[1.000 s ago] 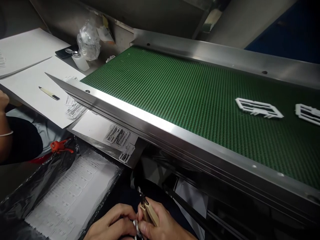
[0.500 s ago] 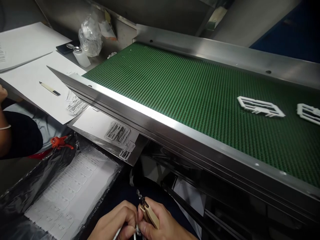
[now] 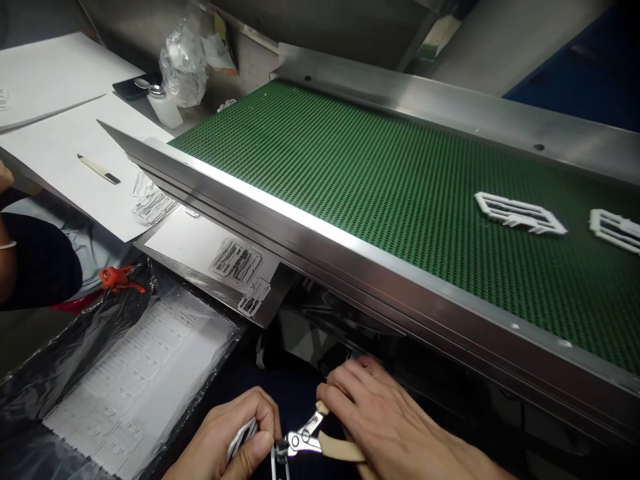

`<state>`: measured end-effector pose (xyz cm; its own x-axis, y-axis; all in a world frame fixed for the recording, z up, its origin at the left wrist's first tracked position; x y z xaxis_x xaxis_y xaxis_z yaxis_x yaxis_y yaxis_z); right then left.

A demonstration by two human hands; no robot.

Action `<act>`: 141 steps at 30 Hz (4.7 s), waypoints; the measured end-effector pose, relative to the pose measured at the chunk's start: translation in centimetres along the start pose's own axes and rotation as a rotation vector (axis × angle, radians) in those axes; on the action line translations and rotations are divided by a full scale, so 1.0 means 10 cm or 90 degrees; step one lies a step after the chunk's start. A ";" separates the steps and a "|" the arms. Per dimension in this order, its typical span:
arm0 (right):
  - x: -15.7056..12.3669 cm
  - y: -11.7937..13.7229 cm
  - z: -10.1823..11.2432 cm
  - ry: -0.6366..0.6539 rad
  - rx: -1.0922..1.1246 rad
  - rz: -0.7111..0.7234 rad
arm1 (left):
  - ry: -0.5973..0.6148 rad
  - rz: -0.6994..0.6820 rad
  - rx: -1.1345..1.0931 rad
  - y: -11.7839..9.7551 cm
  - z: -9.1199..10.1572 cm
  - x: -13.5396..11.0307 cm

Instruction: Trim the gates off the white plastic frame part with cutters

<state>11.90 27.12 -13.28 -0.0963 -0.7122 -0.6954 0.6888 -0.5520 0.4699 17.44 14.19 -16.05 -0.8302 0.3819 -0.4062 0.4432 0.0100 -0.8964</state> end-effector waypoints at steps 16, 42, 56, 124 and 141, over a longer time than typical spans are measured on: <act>-0.24 0.33 0.43 -0.162 -0.214 0.097 | 0.024 0.000 0.039 -0.09 -0.04 0.08; 0.02 -0.42 0.14 -0.088 0.294 -0.213 | -0.119 0.013 -0.179 0.61 0.05 0.23; 0.07 -0.30 0.03 -0.154 0.232 -0.150 | -0.074 0.130 -0.626 0.51 -0.17 0.21; 0.12 -0.17 0.14 -0.245 0.009 -0.140 | -0.071 0.170 -0.725 0.61 -0.25 0.14; 0.11 -0.11 0.22 -0.258 -0.037 -0.128 | -0.166 0.195 -0.718 0.58 -0.23 0.05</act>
<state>9.44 25.97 -13.32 -0.4971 -0.7125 -0.4952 0.6663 -0.6790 0.3082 20.41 16.57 -21.01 -0.6239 0.3127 -0.7162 0.5734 0.8058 -0.1477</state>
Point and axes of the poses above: each hand's wrist, its own x-axis towards the middle knuckle, its own z-axis out of the back of the hand, y = z × x, the point moved 9 cm from there along x, towards the middle knuckle, and after that the axes turned 11 degrees about y, right-handed, at the moved point
